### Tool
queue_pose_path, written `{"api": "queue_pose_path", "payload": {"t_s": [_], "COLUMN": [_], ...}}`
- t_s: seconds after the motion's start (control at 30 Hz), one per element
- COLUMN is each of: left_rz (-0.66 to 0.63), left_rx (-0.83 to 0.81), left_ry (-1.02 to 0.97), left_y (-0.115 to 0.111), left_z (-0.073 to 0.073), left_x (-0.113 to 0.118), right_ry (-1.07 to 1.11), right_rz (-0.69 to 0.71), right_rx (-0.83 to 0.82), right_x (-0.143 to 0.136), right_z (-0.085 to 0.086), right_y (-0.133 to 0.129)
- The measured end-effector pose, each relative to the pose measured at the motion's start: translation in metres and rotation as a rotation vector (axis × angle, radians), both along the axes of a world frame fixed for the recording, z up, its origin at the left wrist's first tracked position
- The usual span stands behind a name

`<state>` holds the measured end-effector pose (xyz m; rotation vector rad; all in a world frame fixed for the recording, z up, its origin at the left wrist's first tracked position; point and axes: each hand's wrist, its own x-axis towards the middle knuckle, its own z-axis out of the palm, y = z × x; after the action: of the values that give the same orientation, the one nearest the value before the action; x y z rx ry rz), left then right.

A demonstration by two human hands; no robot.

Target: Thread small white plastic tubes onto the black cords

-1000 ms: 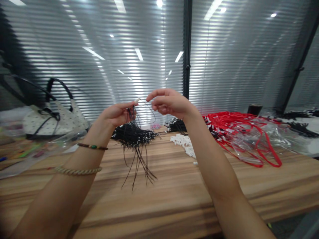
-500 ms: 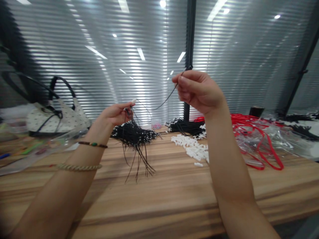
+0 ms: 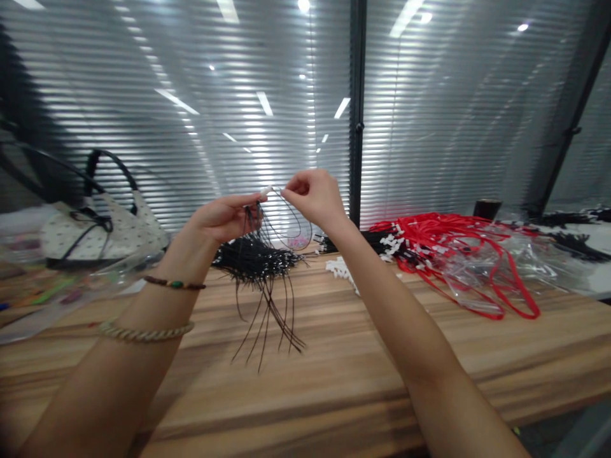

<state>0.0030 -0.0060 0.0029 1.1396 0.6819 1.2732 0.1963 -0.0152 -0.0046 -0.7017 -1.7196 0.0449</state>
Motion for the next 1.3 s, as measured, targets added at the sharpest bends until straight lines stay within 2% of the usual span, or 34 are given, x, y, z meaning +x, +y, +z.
{"api": "queue_pose_path", "payload": {"t_s": [0.4, 0.77, 1.13, 1.3], "left_rz": [0.003, -0.015, -0.015, -0.035], "left_rx": [0.036, 0.060, 0.054, 0.083], "left_ry": [0.037, 0.033, 0.040, 0.059], "left_y": [-0.009, -0.011, -0.009, -0.009], "left_z": [0.005, 0.003, 0.002, 0.002], "left_x": [0.006, 0.008, 0.010, 0.011], "right_ry": [-0.054, -0.105, -0.076, -0.040], "right_rz": [-0.004, -0.067, -0.009, 0.024], "right_rx": [0.017, -0.028, -0.078, -0.166], "right_x": [-0.001, -0.004, -0.004, -0.006], "right_z": [0.001, 0.003, 0.002, 0.003], "right_y": [0.002, 0.001, 0.002, 0.000]}}
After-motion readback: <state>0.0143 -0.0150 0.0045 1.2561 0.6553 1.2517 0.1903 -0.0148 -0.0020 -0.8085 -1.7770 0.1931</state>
